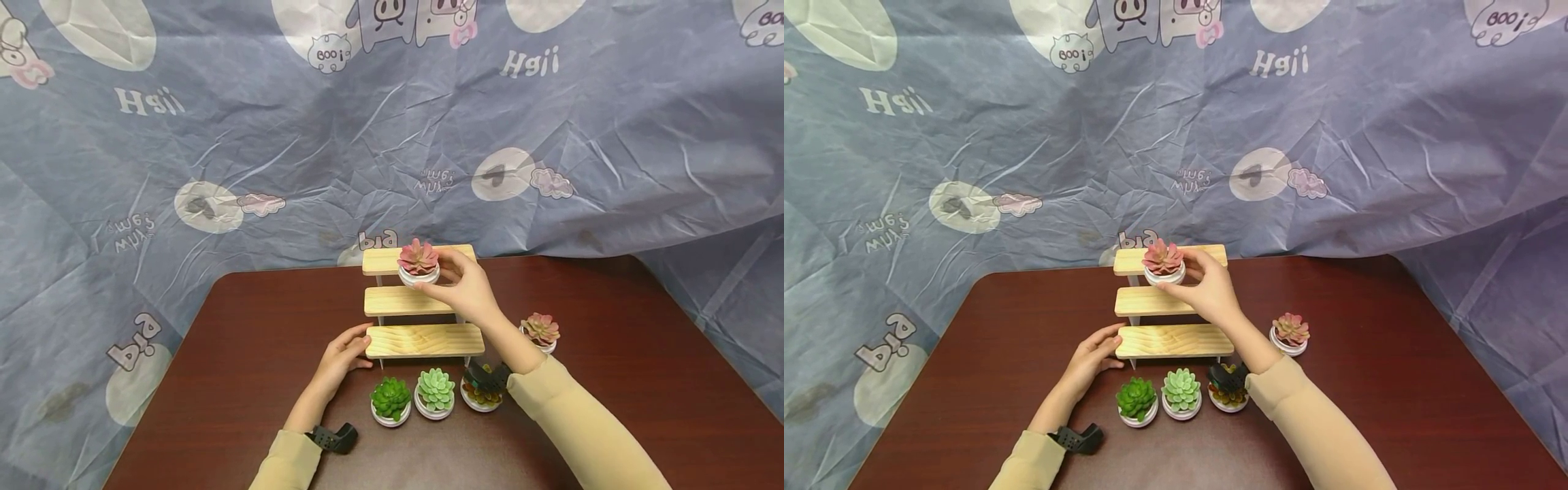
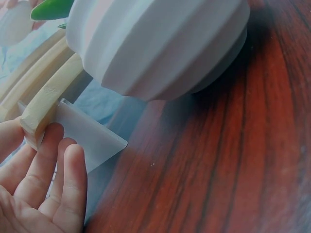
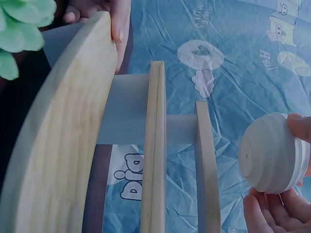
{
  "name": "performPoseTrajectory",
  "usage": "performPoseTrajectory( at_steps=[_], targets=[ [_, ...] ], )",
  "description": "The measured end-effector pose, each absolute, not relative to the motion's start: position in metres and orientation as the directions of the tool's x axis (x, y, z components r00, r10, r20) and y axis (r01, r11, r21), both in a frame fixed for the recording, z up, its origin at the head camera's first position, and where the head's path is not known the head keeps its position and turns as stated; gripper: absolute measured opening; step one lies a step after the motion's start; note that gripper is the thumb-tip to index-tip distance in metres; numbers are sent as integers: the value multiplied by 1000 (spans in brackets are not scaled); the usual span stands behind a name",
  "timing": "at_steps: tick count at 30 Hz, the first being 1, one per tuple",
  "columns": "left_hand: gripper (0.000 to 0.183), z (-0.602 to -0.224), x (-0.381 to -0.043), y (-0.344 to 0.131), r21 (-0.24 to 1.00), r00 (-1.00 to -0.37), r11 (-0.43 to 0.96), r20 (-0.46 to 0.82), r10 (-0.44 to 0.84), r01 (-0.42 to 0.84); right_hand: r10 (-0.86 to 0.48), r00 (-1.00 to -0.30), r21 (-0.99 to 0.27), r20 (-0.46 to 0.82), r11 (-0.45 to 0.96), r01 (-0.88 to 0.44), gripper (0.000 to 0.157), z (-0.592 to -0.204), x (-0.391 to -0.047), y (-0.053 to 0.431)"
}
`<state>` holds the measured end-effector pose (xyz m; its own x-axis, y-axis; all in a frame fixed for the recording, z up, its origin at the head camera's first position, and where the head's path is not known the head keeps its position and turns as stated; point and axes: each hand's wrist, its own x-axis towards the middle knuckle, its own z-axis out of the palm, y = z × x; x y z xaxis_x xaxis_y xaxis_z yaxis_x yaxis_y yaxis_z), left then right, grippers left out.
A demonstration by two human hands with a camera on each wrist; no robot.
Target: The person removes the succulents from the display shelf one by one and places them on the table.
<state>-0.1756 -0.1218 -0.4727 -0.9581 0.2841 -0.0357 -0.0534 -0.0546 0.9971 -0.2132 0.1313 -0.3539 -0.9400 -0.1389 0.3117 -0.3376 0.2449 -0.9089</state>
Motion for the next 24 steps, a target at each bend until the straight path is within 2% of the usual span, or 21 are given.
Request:
performPoseTrajectory(
  at_steps=[24],
  targets=[
    [46, -474, -176, -122, 997, -958, -68, -22, 284, -43, -138, -930, -875, 341, 316, -368, 62, -370, -169, 159]
  ],
)
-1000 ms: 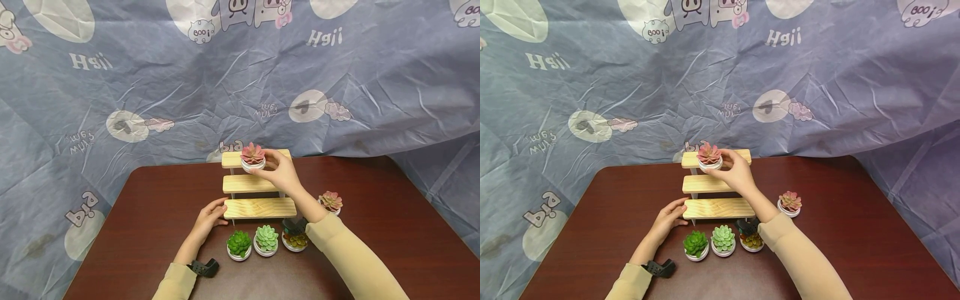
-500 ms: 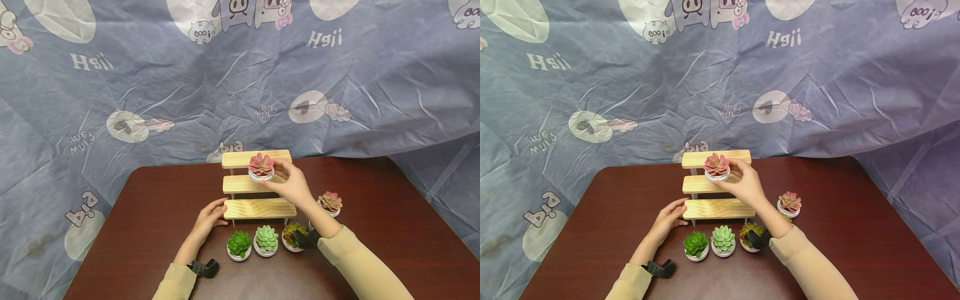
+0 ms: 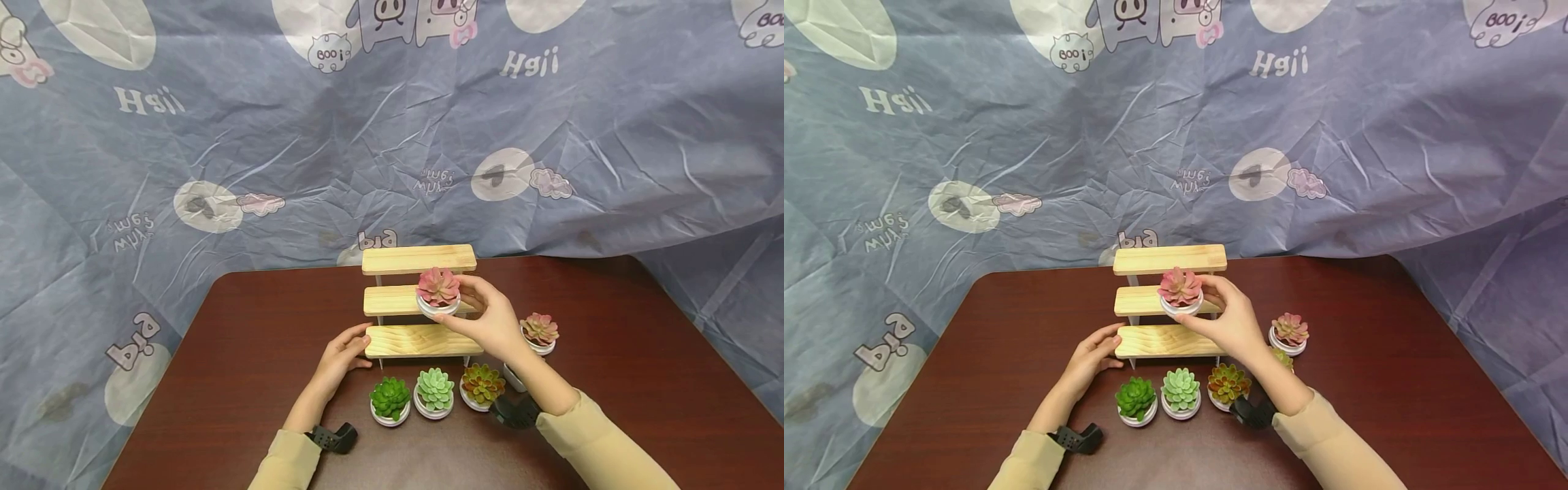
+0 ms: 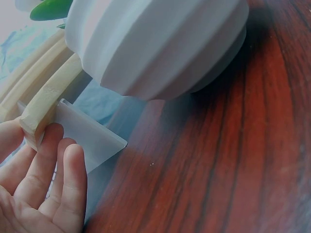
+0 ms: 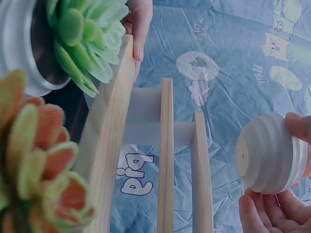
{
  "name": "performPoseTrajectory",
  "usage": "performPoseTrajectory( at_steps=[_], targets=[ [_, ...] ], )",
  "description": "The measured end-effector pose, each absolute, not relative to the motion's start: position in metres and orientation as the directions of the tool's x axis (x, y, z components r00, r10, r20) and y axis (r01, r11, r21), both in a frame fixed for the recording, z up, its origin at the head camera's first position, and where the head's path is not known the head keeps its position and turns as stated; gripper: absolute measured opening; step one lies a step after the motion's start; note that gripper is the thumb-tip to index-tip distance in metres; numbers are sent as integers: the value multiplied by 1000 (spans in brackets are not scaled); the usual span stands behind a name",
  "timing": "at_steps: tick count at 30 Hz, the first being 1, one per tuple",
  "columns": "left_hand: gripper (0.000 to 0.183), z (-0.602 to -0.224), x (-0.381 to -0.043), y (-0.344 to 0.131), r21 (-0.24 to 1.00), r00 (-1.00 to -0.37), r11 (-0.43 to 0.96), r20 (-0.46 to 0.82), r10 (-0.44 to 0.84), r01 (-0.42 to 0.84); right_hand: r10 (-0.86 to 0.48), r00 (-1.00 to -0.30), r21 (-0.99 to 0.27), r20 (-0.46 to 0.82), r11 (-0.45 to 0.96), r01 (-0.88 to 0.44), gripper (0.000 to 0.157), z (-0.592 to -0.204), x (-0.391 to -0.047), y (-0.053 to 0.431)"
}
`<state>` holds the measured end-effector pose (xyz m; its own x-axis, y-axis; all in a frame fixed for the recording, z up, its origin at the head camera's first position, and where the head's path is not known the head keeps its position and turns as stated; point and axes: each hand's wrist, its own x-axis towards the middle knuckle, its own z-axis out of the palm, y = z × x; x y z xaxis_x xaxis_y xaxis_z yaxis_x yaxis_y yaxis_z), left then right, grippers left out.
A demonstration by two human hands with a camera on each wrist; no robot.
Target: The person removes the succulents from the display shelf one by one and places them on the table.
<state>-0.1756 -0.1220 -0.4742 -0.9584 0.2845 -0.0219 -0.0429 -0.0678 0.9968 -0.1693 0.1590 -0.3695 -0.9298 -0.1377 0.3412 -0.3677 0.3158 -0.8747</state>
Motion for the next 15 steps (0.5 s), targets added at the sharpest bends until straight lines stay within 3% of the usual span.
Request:
performPoseTrajectory(
  at_steps=[15],
  targets=[
    [46, -473, -175, -123, 998, -957, -50, -20, 288, -36, -115, -931, -881, 347, 300, -365, 59, -376, -139, 172]
  ],
)
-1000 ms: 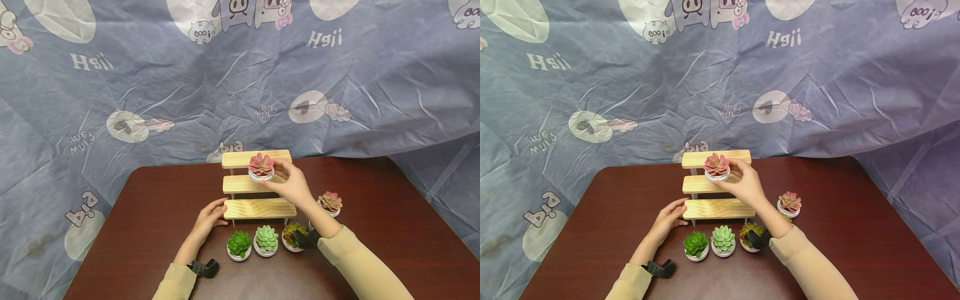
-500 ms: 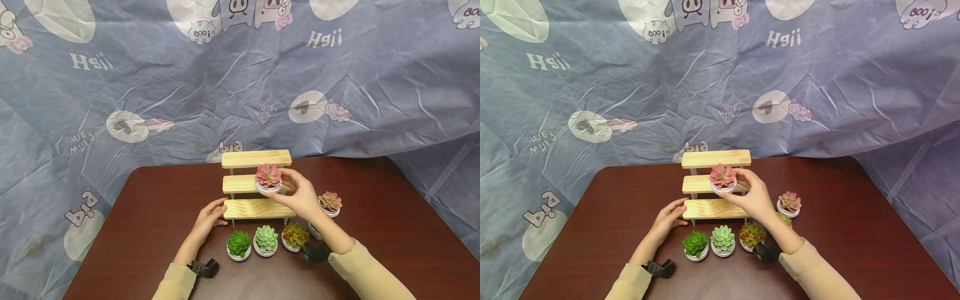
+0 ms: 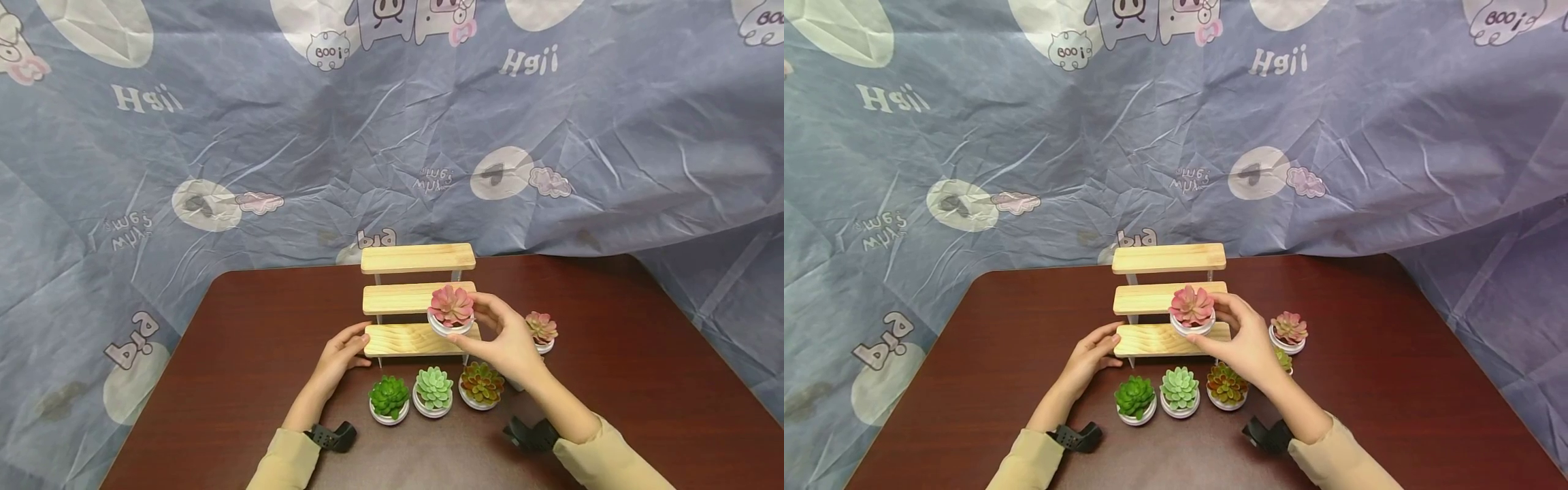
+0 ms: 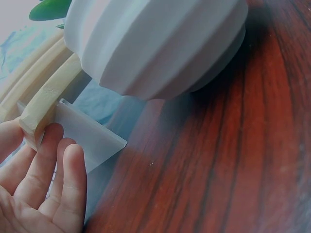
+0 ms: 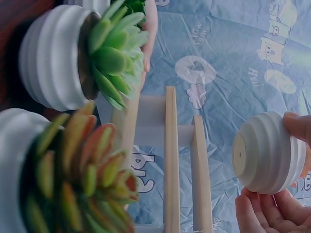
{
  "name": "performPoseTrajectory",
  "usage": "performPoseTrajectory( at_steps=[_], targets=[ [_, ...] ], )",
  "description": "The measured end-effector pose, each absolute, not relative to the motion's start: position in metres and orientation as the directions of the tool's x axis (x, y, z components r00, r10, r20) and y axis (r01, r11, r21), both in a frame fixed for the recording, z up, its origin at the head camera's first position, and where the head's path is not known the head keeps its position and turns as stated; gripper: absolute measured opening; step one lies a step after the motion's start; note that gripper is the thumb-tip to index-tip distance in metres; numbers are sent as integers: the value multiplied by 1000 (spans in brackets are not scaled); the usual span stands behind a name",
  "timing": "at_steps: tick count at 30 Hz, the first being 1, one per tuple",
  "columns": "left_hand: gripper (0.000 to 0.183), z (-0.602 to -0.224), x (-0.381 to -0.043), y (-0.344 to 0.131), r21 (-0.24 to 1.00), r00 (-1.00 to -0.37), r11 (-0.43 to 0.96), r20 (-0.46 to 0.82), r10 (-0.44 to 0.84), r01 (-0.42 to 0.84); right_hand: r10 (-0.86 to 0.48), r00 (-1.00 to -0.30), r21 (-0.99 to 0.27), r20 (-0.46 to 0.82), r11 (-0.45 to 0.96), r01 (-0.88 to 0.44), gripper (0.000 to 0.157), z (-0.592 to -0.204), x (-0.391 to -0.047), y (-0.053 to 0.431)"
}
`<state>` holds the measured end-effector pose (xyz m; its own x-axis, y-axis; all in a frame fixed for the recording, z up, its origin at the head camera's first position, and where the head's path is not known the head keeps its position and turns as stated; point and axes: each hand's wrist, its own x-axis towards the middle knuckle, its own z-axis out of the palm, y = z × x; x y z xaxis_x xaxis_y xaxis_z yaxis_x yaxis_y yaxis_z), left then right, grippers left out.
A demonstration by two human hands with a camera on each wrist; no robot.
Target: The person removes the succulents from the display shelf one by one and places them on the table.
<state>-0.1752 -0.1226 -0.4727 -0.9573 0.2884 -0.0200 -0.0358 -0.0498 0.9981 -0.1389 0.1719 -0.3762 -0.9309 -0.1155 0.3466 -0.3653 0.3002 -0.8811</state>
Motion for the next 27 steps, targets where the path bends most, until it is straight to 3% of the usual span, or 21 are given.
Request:
performPoseTrajectory(
  at_steps=[11, 27],
  targets=[
    [47, -498, -186, -125, 998, -963, -61, 0, 268, -17, -131, -902, -846, 412, 312, -432, 58, -390, -127, 181],
    [47, -474, -176, -123, 998, -955, -54, -16, 296, -33, -95, -915, -840, 393, 368, -399, 62, -401, -104, 192]
  ],
)
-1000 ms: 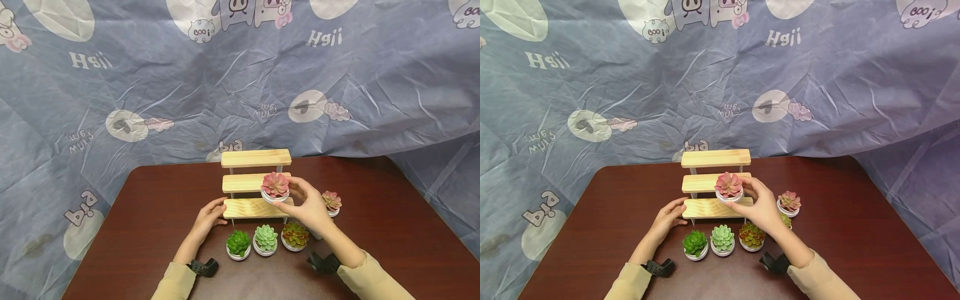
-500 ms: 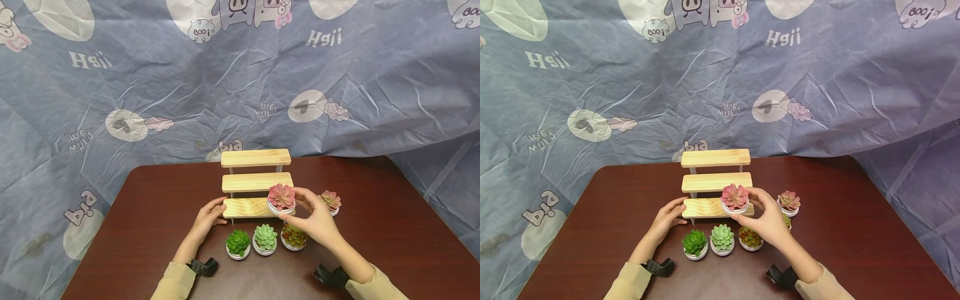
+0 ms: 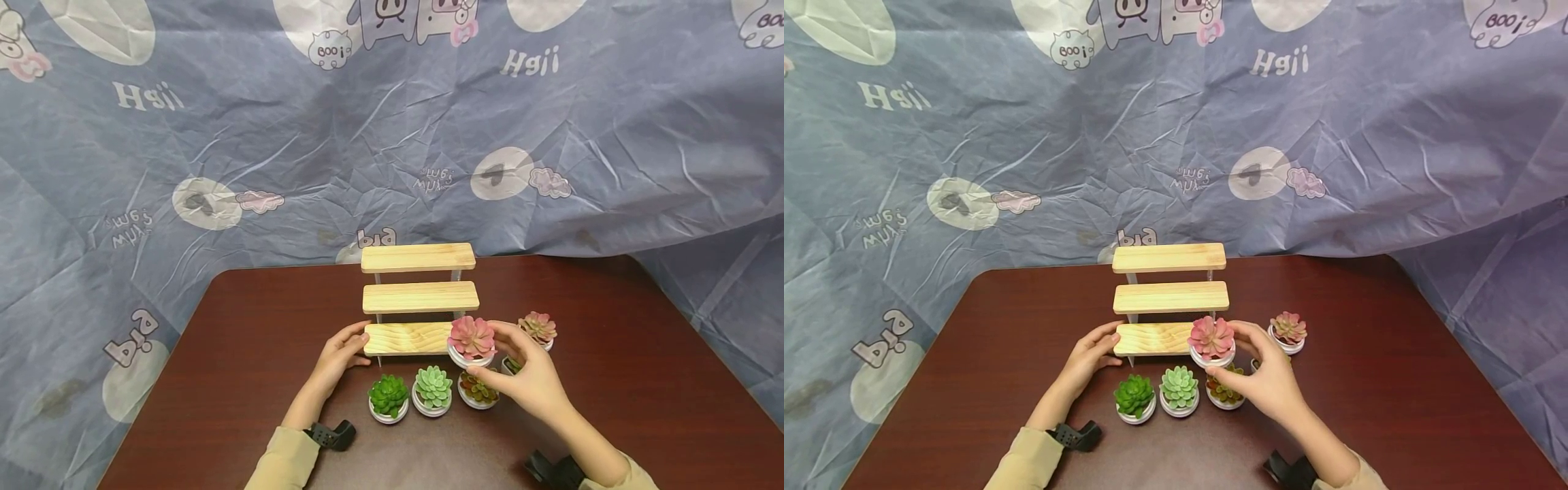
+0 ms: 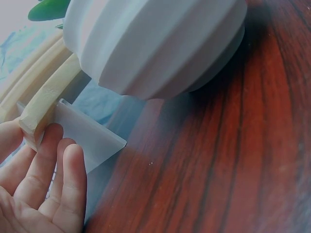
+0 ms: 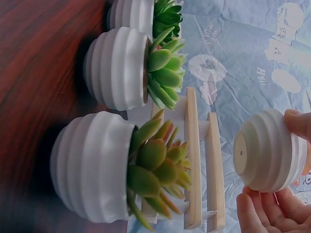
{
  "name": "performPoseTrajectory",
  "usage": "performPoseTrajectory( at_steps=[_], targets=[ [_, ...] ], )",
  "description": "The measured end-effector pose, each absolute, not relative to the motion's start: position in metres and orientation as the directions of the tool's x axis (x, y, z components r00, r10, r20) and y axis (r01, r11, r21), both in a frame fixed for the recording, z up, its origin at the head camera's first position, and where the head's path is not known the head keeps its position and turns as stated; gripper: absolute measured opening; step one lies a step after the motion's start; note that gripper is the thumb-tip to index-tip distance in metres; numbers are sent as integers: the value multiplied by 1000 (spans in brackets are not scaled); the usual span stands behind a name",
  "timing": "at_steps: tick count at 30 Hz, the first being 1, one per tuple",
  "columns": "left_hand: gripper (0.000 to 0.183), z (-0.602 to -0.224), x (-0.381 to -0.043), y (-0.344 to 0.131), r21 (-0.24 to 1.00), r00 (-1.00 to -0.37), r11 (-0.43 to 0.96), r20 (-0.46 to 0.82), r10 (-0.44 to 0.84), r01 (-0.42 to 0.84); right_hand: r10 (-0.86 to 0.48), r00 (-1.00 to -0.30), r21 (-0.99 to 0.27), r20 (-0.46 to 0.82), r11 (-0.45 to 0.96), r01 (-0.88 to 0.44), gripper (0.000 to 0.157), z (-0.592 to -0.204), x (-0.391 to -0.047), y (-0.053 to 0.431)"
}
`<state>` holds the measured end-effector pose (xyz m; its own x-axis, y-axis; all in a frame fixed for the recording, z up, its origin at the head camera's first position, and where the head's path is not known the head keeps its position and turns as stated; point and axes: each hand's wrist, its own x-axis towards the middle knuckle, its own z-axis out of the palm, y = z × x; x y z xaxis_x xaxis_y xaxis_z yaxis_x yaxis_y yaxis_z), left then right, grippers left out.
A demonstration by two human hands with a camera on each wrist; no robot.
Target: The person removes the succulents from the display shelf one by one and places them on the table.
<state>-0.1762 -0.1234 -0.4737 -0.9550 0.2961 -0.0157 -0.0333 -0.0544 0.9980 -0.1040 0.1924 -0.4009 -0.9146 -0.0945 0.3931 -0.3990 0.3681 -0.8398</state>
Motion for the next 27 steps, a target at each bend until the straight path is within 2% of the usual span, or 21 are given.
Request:
performPoseTrajectory(
  at_steps=[13, 27],
  targets=[
    [46, -473, -176, -123, 997, -956, -56, -28, 292, -47, -84, -910, -845, 407, 345, -409, 64, -415, -91, 201],
    [47, -474, -176, -123, 998, -955, -53, -19, 295, -36, -145, -858, -805, 493, 299, -513, 68, -430, -80, 202]
  ],
)
